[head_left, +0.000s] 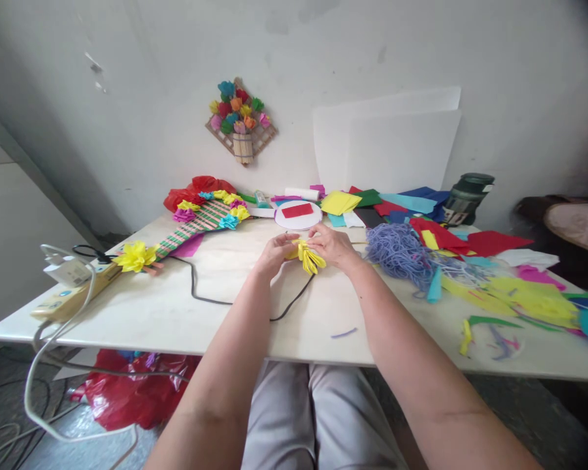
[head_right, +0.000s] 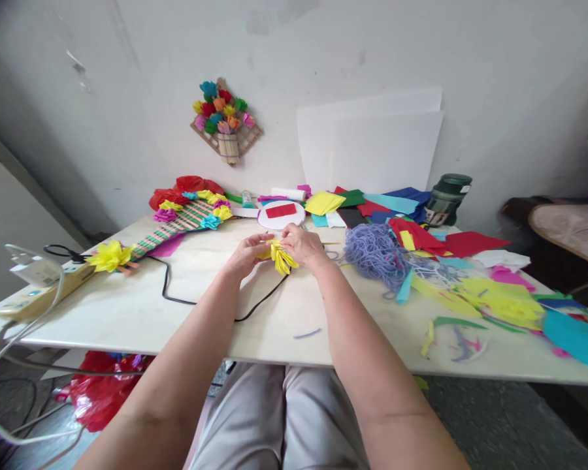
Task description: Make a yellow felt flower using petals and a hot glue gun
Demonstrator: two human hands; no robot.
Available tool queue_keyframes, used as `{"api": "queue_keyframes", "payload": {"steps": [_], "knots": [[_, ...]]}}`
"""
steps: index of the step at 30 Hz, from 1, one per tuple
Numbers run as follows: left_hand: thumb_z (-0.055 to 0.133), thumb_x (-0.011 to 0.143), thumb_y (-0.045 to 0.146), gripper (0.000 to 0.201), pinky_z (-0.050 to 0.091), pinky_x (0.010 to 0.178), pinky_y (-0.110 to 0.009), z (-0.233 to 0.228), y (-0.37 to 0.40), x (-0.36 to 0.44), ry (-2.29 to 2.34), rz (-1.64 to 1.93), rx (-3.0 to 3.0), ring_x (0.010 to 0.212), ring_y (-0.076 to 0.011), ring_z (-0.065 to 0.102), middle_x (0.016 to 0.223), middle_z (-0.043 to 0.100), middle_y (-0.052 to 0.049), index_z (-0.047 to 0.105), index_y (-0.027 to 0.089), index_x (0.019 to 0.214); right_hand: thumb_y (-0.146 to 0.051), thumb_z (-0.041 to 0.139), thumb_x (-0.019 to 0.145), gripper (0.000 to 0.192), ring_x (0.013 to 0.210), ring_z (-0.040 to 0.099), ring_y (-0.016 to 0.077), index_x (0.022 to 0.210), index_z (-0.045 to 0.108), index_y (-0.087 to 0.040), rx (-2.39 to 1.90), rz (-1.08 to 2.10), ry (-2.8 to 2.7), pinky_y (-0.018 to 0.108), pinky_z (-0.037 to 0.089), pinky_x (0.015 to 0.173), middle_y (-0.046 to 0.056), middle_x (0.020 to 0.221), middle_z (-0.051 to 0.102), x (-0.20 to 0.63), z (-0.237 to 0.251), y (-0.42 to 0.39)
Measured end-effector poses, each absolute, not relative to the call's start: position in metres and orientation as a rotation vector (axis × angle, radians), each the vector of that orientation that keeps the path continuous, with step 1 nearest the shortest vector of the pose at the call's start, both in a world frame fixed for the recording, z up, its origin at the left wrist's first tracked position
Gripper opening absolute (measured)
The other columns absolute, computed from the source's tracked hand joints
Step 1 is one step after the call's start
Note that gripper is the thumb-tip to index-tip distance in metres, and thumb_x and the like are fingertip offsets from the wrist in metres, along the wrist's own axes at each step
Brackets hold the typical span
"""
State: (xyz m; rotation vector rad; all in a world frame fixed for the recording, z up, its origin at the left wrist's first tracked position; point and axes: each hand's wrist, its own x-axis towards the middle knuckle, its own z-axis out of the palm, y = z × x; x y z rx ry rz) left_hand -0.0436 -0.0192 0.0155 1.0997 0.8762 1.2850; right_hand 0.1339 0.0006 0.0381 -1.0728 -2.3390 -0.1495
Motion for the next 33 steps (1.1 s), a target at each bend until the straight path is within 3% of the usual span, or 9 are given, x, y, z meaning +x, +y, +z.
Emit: {"api": "queue_keyframes", "payload": {"steps": [4, 10, 18, 33], "knots": [[0.074, 0.059, 0.022, 0.048, 0.048, 0.062, -0.027, 0.016, -0.018, -0.044, 0.896, 1.314, 1.010, 0.064, -0.0138, 0.062, 0.076, 0.066, -0.005, 0.059, 0.011, 0.103, -0.028, 0.051, 0.084, 0.020, 0.077, 0.058, 0.0134, 0.079, 0.070, -0.026, -1.044, -0.187, -2.355, 0.024, 0.033, 0.057, 0.000, 0.106, 0.063, 0.134, 0.038, 0.000], [0.074, 0.059, 0.021, 0.021, 0.046, 0.054, -0.024, 0.015, -0.016, -0.042, 0.898, 1.272, 0.955, 0.055, -0.0124, 0.058, 0.061, 0.061, -0.004, 0.062, 0.009, 0.071, -0.030, 0.050, 0.085, 0.021, 0.075, 0.057, 0.0133, 0.080, 0.071, -0.025, -0.994, -0.195, -2.378, 0.024, 0.032, 0.057, 0.001, 0.107, 0.063, 0.132, 0.036, -0.001], [0.079, 0.051, 0.028, 0.029, 0.041, 0.046, -0.022, 0.012, -0.014, -0.042, 0.950, 1.343, 0.958, 0.044, -0.0100, 0.052, 0.051, 0.056, -0.001, 0.057, 0.012, 0.060, -0.028, 0.050, 0.085, 0.021, 0.074, 0.058, 0.0126, 0.083, 0.071, -0.025, -0.985, -0.208, -2.411, 0.024, 0.033, 0.058, 0.001, 0.109, 0.062, 0.128, 0.042, -0.009], [0.067, 0.062, 0.016, 0.015, 0.043, 0.043, -0.024, 0.014, -0.011, -0.040, 1.147, 1.345, 0.919, 0.042, -0.0114, 0.052, 0.048, 0.054, -0.002, 0.054, 0.012, 0.058, -0.026, 0.046, 0.087, 0.024, 0.066, 0.055, 0.0112, 0.085, 0.070, -0.027, -1.024, -0.320, -2.476, 0.025, 0.027, 0.054, -0.002, 0.115, 0.061, 0.121, 0.048, -0.019]]}}
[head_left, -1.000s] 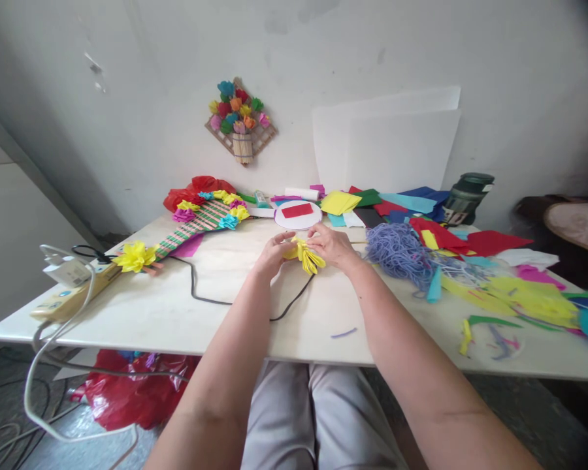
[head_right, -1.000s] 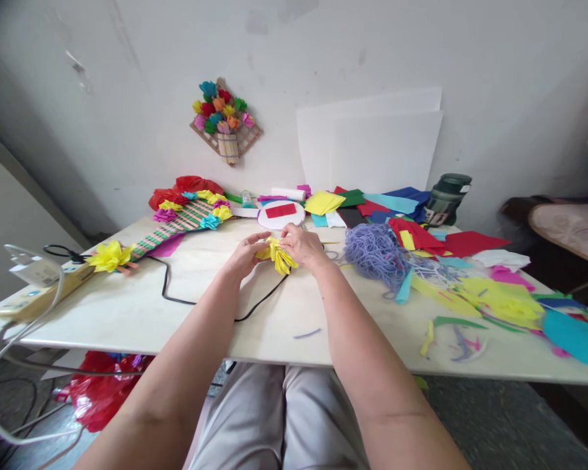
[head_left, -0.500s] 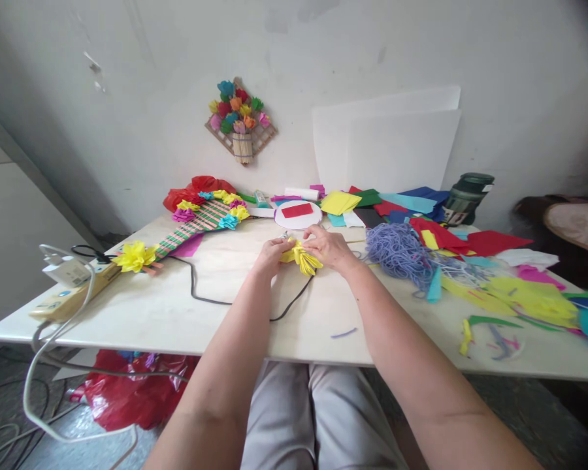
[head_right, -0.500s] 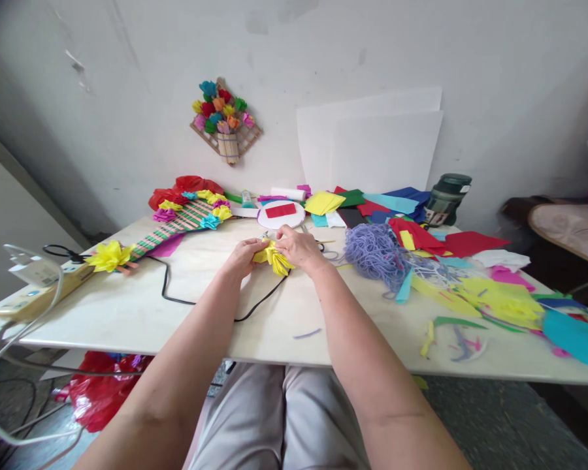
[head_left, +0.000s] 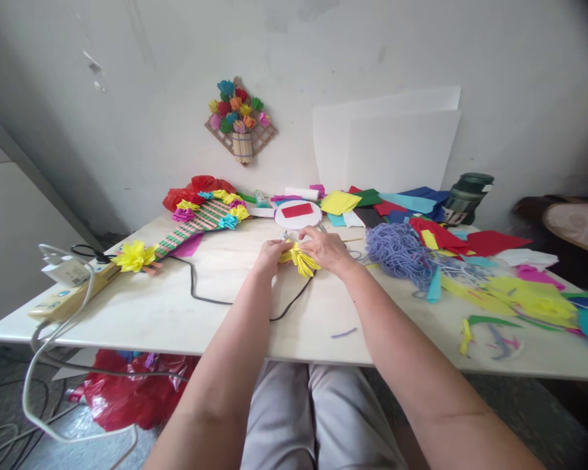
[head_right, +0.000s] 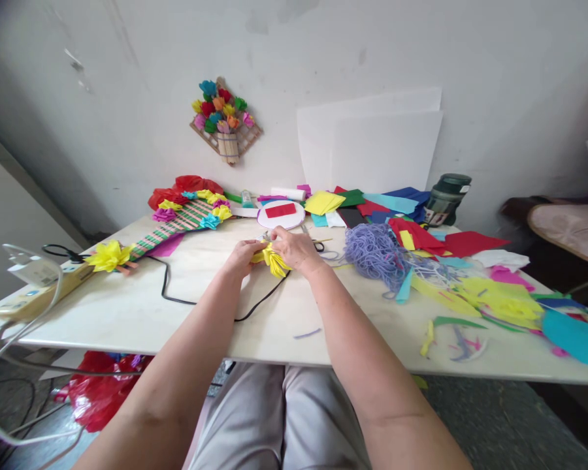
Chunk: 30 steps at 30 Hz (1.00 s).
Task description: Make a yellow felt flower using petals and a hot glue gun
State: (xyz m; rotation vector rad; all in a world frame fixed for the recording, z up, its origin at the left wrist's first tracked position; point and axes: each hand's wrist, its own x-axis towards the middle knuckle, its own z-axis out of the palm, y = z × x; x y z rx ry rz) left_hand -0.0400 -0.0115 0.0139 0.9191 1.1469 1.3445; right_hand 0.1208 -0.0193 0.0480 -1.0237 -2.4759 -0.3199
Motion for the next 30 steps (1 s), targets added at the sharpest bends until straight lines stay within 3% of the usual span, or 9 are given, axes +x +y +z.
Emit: {"api": "queue_keyframes", "payload": {"steps": [10, 14, 18, 22, 30], "knots": [[0.075, 0.056, 0.035, 0.031, 0.042, 0.046, -0.021, 0.017, -0.018, -0.044, 0.940, 1.376, 1.084, 0.048, -0.0098, 0.053, 0.055, 0.056, -0.001, 0.057, 0.012, 0.067, -0.029, 0.046, 0.087, 0.024, 0.074, 0.057, 0.0126, 0.085, 0.070, -0.026, -1.008, -0.224, -2.371, 0.024, 0.033, 0.060, 0.001, 0.110, 0.061, 0.126, 0.043, -0.011], [0.073, 0.059, 0.033, 0.043, 0.046, 0.054, -0.023, 0.022, -0.022, -0.042, 0.870, 1.385, 1.052, 0.058, -0.0121, 0.058, 0.069, 0.062, -0.003, 0.062, 0.012, 0.095, -0.029, 0.048, 0.086, 0.023, 0.075, 0.057, 0.0128, 0.084, 0.070, -0.026, -0.992, -0.181, -2.306, 0.024, 0.035, 0.060, 0.001, 0.106, 0.062, 0.128, 0.039, -0.005], [0.064, 0.061, 0.024, 0.058, 0.048, 0.058, -0.025, 0.026, -0.023, -0.043, 0.778, 1.393, 1.050, 0.060, -0.0115, 0.058, 0.072, 0.061, 0.001, 0.054, 0.020, 0.118, -0.030, 0.049, 0.086, 0.023, 0.075, 0.057, 0.0126, 0.085, 0.071, -0.025, -0.958, -0.122, -2.238, 0.024, 0.038, 0.062, 0.002, 0.102, 0.063, 0.128, 0.037, -0.002], [0.057, 0.059, 0.021, 0.050, 0.050, 0.060, -0.028, 0.025, -0.021, -0.046, 0.726, 1.359, 1.078, 0.064, -0.0134, 0.059, 0.074, 0.062, -0.002, 0.059, 0.017, 0.109, -0.029, 0.050, 0.085, 0.021, 0.075, 0.057, 0.0130, 0.085, 0.071, -0.025, -0.945, -0.077, -2.198, 0.024, 0.040, 0.063, 0.002, 0.100, 0.063, 0.129, 0.037, -0.001], [0.062, 0.055, 0.017, 0.031, 0.051, 0.064, -0.030, 0.020, -0.019, -0.048, 0.727, 1.286, 1.082, 0.069, -0.0161, 0.062, 0.076, 0.065, -0.007, 0.065, 0.010, 0.085, -0.028, 0.053, 0.084, 0.019, 0.079, 0.058, 0.0135, 0.081, 0.071, -0.025, -0.942, -0.075, -2.192, 0.023, 0.040, 0.065, 0.001, 0.099, 0.063, 0.129, 0.040, -0.003]]}}
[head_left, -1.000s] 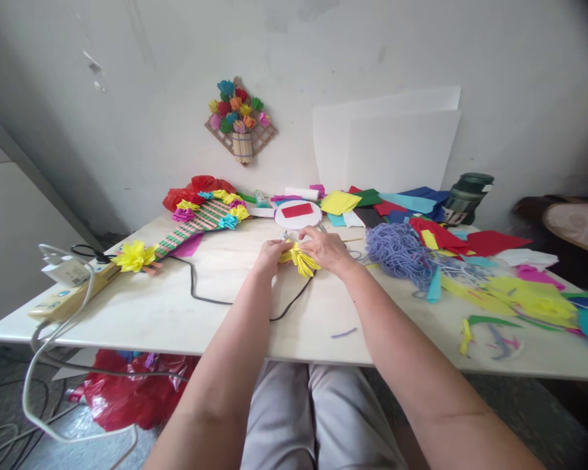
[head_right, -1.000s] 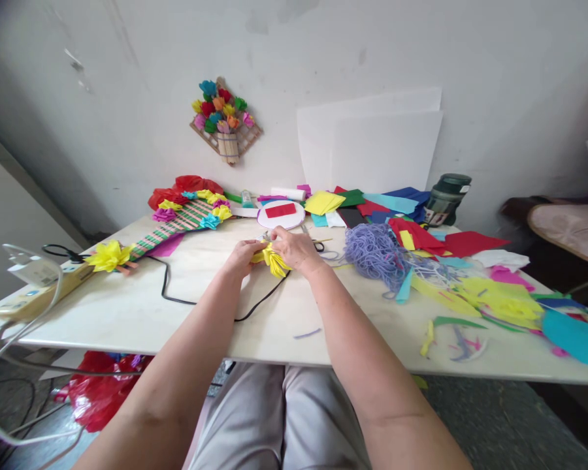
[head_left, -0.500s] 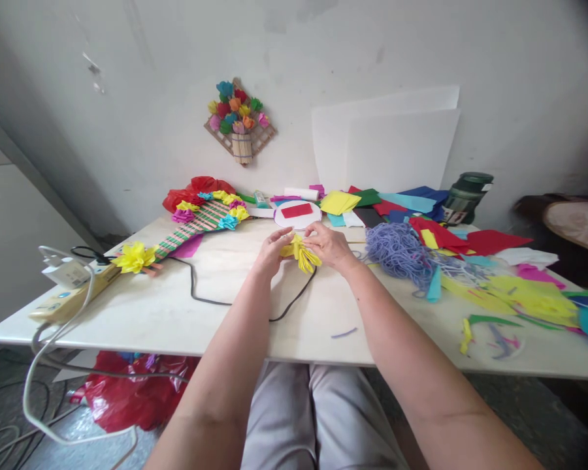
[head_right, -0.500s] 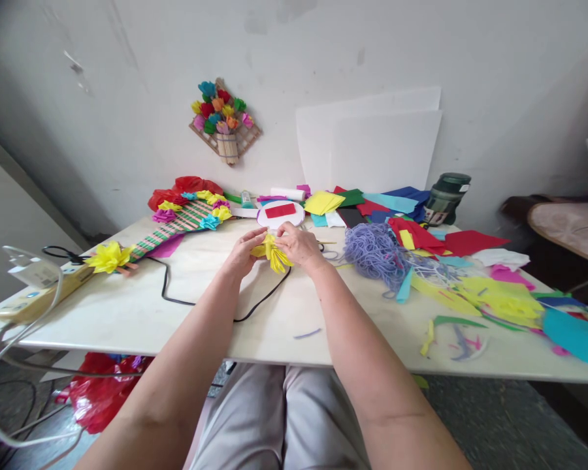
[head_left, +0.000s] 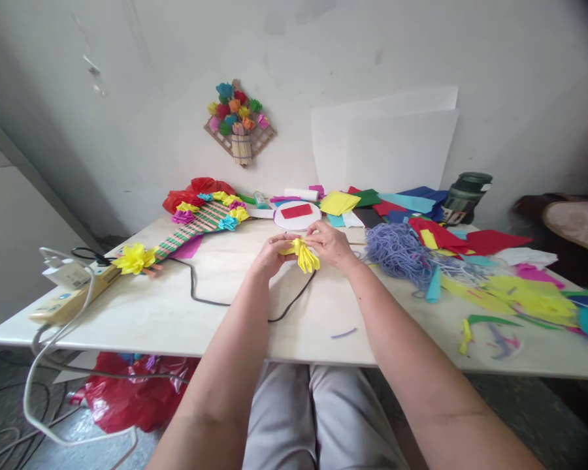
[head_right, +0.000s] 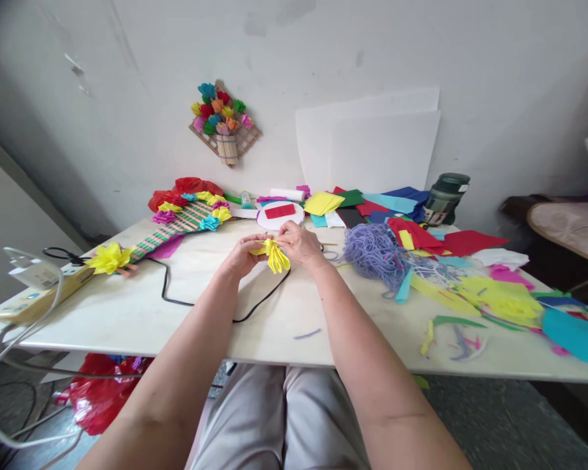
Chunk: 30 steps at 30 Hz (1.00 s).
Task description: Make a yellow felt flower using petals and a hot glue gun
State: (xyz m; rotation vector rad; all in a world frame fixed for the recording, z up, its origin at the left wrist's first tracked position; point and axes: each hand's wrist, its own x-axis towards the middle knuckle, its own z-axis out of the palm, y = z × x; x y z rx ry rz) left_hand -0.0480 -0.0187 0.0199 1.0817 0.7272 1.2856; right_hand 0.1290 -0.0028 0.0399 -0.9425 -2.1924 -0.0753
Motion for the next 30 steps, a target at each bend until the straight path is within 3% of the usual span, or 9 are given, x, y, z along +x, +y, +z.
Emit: {"api": "queue_keyframes", "payload": {"steps": [14, 30], "knots": [[0.061, 0.059, 0.016, 0.019, 0.050, 0.058, -0.026, 0.0189, -0.0193, -0.0470, 0.737, 1.225, 1.017, 0.065, -0.0165, 0.063, 0.073, 0.065, -0.007, 0.062, 0.011, 0.078, -0.031, 0.048, 0.086, 0.024, 0.075, 0.056, 0.0130, 0.084, 0.072, -0.026, -0.952, -0.131, -2.223, 0.024, 0.038, 0.062, 0.002, 0.100, 0.063, 0.1283, 0.0403, -0.0049], [0.057, 0.061, 0.019, 0.024, 0.050, 0.062, -0.029, 0.0171, -0.0178, -0.0440, 0.714, 1.262, 0.966, 0.067, -0.0198, 0.065, 0.077, 0.069, -0.012, 0.066, 0.007, 0.079, -0.029, 0.048, 0.086, 0.023, 0.076, 0.056, 0.0135, 0.084, 0.071, -0.027, -0.970, -0.205, -2.187, 0.024, 0.036, 0.061, 0.001, 0.102, 0.062, 0.1282, 0.0412, -0.0044]]}}
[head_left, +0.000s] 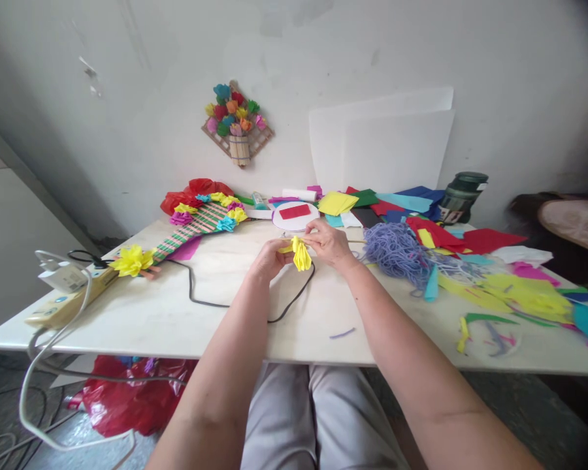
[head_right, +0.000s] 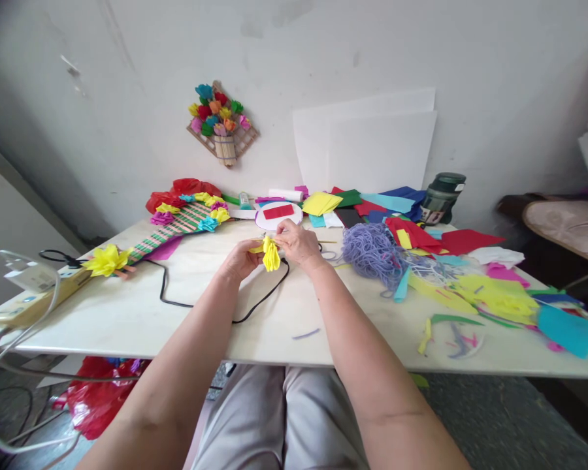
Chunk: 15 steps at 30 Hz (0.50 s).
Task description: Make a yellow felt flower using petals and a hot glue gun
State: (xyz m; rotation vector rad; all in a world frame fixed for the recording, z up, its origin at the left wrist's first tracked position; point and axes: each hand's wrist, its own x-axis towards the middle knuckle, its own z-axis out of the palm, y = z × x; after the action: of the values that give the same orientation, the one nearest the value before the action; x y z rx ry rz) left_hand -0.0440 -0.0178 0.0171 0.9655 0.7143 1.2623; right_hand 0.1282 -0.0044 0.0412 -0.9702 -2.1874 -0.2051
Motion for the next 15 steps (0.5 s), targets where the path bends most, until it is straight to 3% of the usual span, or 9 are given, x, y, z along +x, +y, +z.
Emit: {"api": "queue_keyframes", "payload": {"steps": [15], "knots": [[0.058, 0.061, 0.021, 0.026, 0.052, 0.065, -0.031, 0.0146, -0.0146, -0.0442, 0.727, 1.272, 0.987, 0.066, -0.0199, 0.065, 0.077, 0.069, -0.011, 0.067, 0.007, 0.081, -0.034, 0.051, 0.086, 0.023, 0.074, 0.057, 0.0117, 0.090, 0.072, -0.027, -1.011, -0.155, -2.179, 0.023, 0.035, 0.059, 0.001, 0.099, 0.063, 0.1316, 0.0391, -0.0025]]}}
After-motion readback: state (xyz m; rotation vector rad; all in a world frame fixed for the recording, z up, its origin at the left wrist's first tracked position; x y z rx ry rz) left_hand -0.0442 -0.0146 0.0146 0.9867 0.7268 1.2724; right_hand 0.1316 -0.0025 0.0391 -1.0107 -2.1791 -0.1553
